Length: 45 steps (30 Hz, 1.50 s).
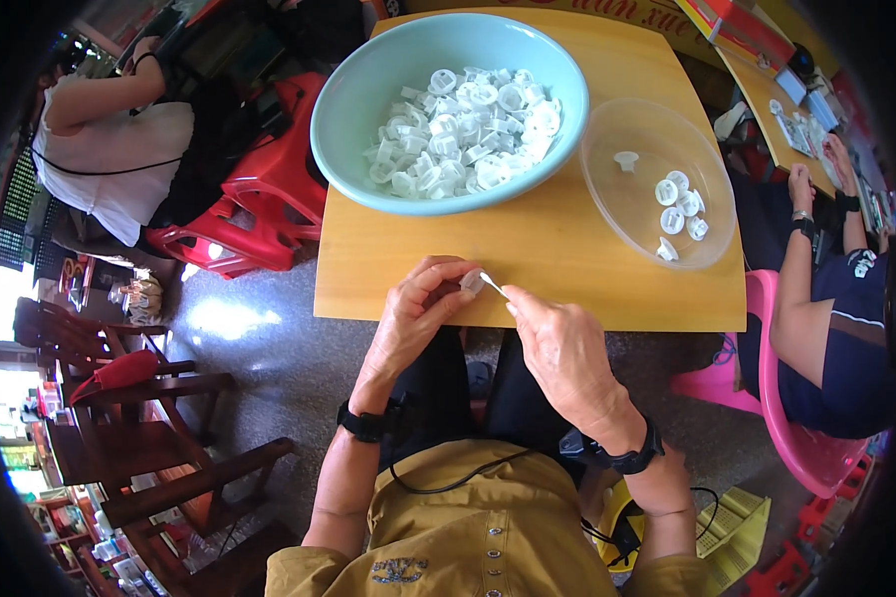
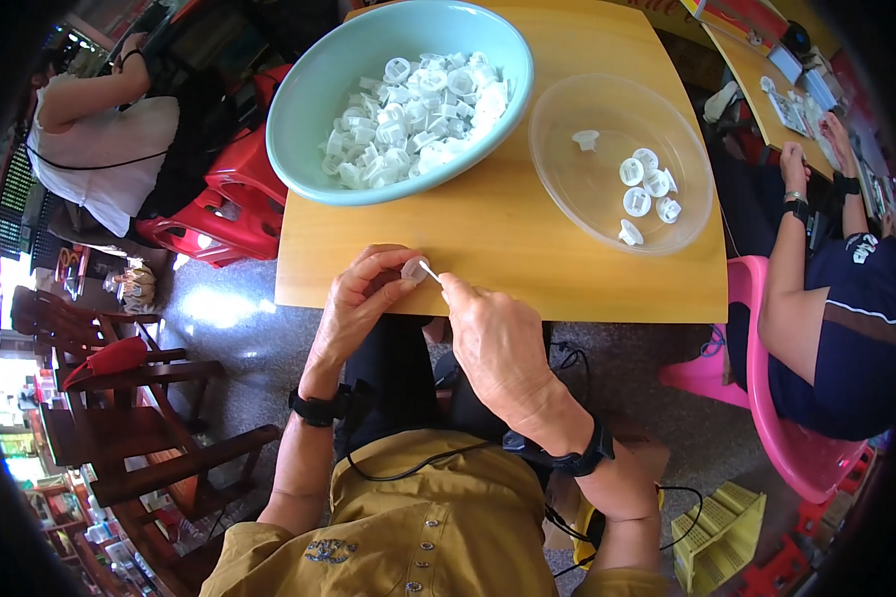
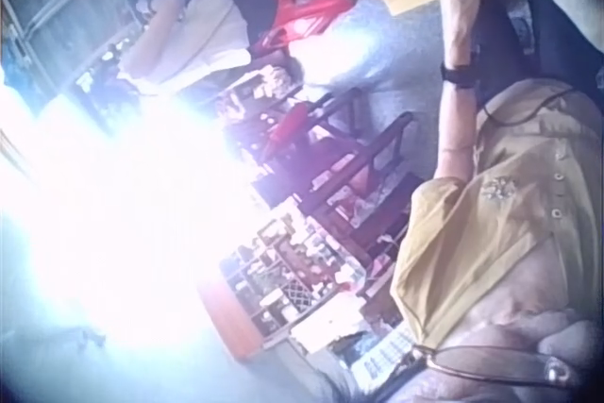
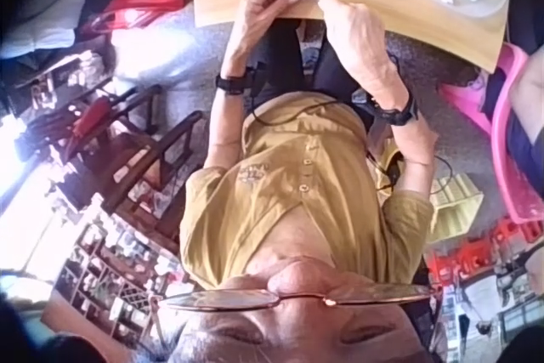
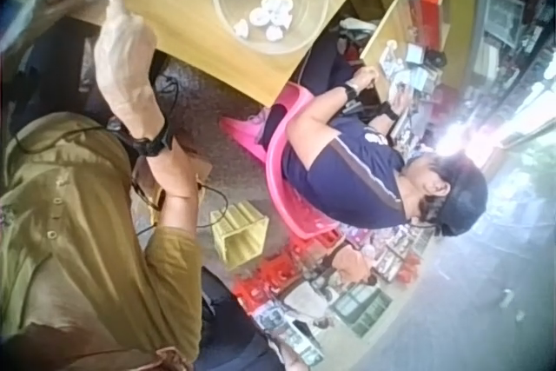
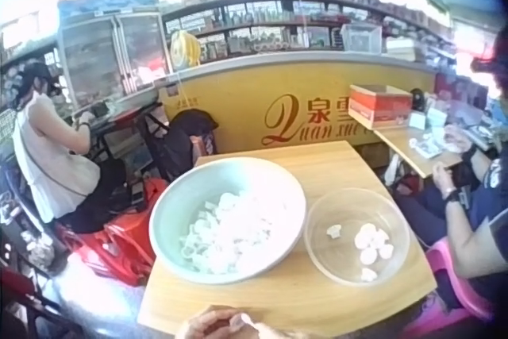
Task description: The person is assembling small white plastic components using a small tool to push or adjust parts.
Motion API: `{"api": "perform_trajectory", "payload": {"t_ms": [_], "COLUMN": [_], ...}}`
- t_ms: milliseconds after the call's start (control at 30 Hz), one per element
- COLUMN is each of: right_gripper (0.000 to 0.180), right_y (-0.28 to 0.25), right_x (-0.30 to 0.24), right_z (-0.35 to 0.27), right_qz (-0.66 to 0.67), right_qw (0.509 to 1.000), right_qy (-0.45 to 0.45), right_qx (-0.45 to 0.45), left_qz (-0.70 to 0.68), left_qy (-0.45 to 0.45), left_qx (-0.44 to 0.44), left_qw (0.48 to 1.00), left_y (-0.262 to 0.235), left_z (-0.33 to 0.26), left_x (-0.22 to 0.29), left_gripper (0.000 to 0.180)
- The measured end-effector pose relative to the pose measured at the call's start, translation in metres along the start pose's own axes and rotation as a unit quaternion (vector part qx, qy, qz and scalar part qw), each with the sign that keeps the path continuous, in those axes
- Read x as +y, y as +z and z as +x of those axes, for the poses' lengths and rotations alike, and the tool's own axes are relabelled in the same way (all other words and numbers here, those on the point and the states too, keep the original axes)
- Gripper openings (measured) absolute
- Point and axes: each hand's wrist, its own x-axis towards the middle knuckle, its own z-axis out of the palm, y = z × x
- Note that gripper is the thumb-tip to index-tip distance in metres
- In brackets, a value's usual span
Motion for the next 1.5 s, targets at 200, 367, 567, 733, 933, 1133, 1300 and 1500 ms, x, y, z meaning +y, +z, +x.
{"api": "perform_trajectory", "payload": {"t_ms": [200,367,567,733,933,1133,1300,1500], "right_gripper": [0.024,0.019,0.026,0.038,0.014,0.010,0.014,0.016], "right_y": [0.003,0.012,0.010,0.005,-0.007,-0.034,-0.040,-0.030], "right_x": [-0.006,-0.001,-0.012,-0.031,-0.001,-0.021,-0.029,-0.031], "right_z": [0.001,0.002,0.006,0.009,-0.002,-0.005,-0.002,-0.002], "right_qz": [-0.002,0.005,-0.126,-0.318,-0.005,0.214,0.354,0.365], "right_qw": [0.998,1.000,0.991,0.938,0.999,0.972,0.925,0.922], "right_qy": [0.022,0.010,-0.016,-0.044,-0.045,0.088,0.139,0.122], "right_qx": [-0.051,-0.019,-0.050,-0.131,-0.026,0.040,-0.015,-0.028], "left_qz": [-0.013,-0.017,0.018,0.060,0.069,-0.388,-0.373,-0.339], "left_qy": [0.027,0.024,0.026,0.042,0.072,-0.008,-0.002,-0.003], "left_qx": [0.020,0.024,0.016,0.018,0.023,-0.053,-0.090,-0.064], "left_qw": [0.999,0.999,0.999,0.997,0.995,0.920,0.923,0.939], "left_y": [0.003,0.005,0.004,0.005,0.003,0.007,0.009,0.007], "left_z": [0.001,0.000,0.003,0.002,-0.002,-0.022,-0.033,-0.040], "left_x": [-0.007,0.002,0.006,0.006,0.002,0.024,0.029,0.036], "left_gripper": [0.027,0.027,0.028,0.028,0.025,0.034,0.031,0.033]}}
